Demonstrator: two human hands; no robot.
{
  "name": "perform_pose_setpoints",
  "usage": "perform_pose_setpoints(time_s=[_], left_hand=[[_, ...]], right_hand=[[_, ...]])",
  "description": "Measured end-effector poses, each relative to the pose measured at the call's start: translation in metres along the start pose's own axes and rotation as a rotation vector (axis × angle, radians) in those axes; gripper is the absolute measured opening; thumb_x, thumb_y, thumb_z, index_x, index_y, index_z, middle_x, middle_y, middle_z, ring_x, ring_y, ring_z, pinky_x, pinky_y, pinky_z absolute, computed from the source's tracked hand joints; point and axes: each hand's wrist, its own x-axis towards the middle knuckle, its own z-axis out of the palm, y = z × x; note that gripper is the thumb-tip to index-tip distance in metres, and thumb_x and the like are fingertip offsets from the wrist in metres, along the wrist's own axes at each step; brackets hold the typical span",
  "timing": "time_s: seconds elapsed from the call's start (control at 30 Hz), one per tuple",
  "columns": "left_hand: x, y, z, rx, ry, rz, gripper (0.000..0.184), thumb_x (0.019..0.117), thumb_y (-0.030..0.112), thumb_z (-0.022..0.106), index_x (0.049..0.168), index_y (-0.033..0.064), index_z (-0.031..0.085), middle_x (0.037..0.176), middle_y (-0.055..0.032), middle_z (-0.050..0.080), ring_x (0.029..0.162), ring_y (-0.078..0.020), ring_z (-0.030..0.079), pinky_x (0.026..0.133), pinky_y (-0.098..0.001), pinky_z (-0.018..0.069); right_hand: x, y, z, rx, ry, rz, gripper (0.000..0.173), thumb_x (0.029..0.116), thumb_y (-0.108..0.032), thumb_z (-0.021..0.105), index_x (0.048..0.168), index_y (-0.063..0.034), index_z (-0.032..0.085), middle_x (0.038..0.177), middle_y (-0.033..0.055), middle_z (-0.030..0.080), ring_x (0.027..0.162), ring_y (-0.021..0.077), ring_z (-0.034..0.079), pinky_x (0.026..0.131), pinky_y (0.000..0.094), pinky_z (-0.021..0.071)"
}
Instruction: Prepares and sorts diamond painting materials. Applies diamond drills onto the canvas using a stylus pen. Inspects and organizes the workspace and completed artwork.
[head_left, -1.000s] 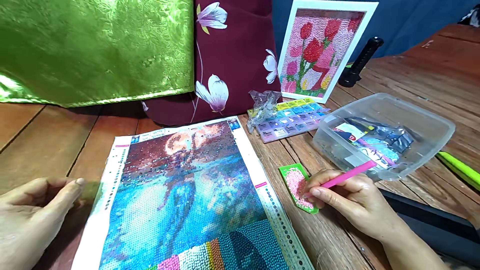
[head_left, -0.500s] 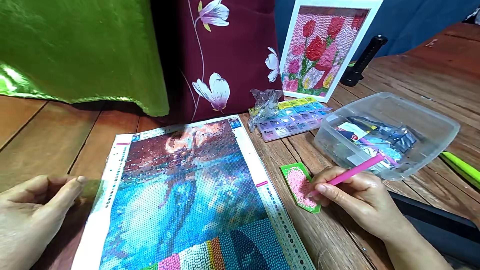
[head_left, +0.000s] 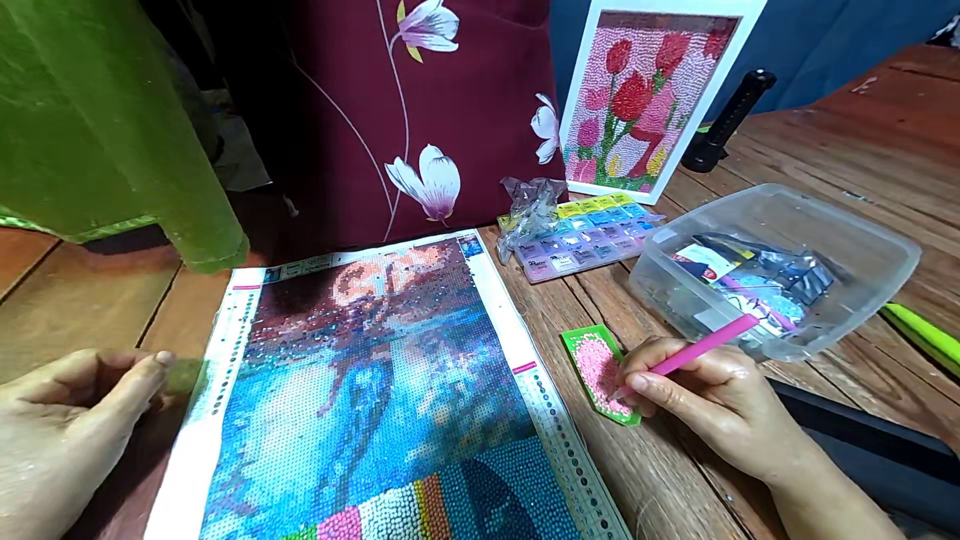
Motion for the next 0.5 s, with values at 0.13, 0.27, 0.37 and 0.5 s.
perform_pose_setpoints(time_s=[0.13,0.27,0.37,0.5], left_hand=[[0.0002,-0.0026,0.0006,-0.004,0.009,0.000,0.017,0.1008,0.005,0.057,0.094,-0.0110,0.058,0.073,-0.0002,0.053,0.064,0.0047,0.051,0.062,-0.0118,0.0443],[-0.0002,-0.0002,-0.0015,0.036,0.002,-0.021,0.019,0.1017,0.006,0.057,0.095,-0.0112,0.059,0.074,-0.0020,0.054,0.065,0.0032,0.050,0.062,-0.0143,0.0436],[0.0005,-0.0038,-0.0017,0.047,0.004,-0.010,0.019,0.1013,0.007,0.057,0.094,-0.0104,0.060,0.074,-0.0020,0.054,0.064,0.0026,0.050,0.062,-0.0147,0.0440],[0.0013,-0.0038,-0.0020,0.042,0.002,-0.014,0.017,0.1010,0.006,0.058,0.096,-0.0101,0.060,0.074,-0.0020,0.055,0.064,0.0037,0.051,0.062,-0.0139,0.0446]], right_hand=[[-0.0002,0.0008,0.0006,-0.002,-0.010,0.003,0.017,0.1003,-0.029,0.062,0.092,-0.0176,0.071,0.081,-0.0074,0.070,0.064,0.0009,0.066,0.060,0.0160,0.0583],[0.0006,0.0009,0.0011,0.009,-0.022,-0.001,0.015,0.1000,-0.027,0.062,0.092,-0.0168,0.071,0.080,-0.0075,0.070,0.064,0.0004,0.066,0.060,0.0151,0.0579],[0.0005,0.0007,0.0010,0.031,-0.029,0.005,0.016,0.1005,-0.028,0.062,0.093,-0.0171,0.071,0.081,-0.0070,0.070,0.065,0.0011,0.066,0.060,0.0155,0.0581],[0.0014,-0.0033,-0.0004,0.134,0.004,0.045,0.015,0.1013,-0.030,0.063,0.096,-0.0187,0.071,0.080,-0.0059,0.071,0.064,0.0018,0.067,0.059,0.0156,0.0580]])
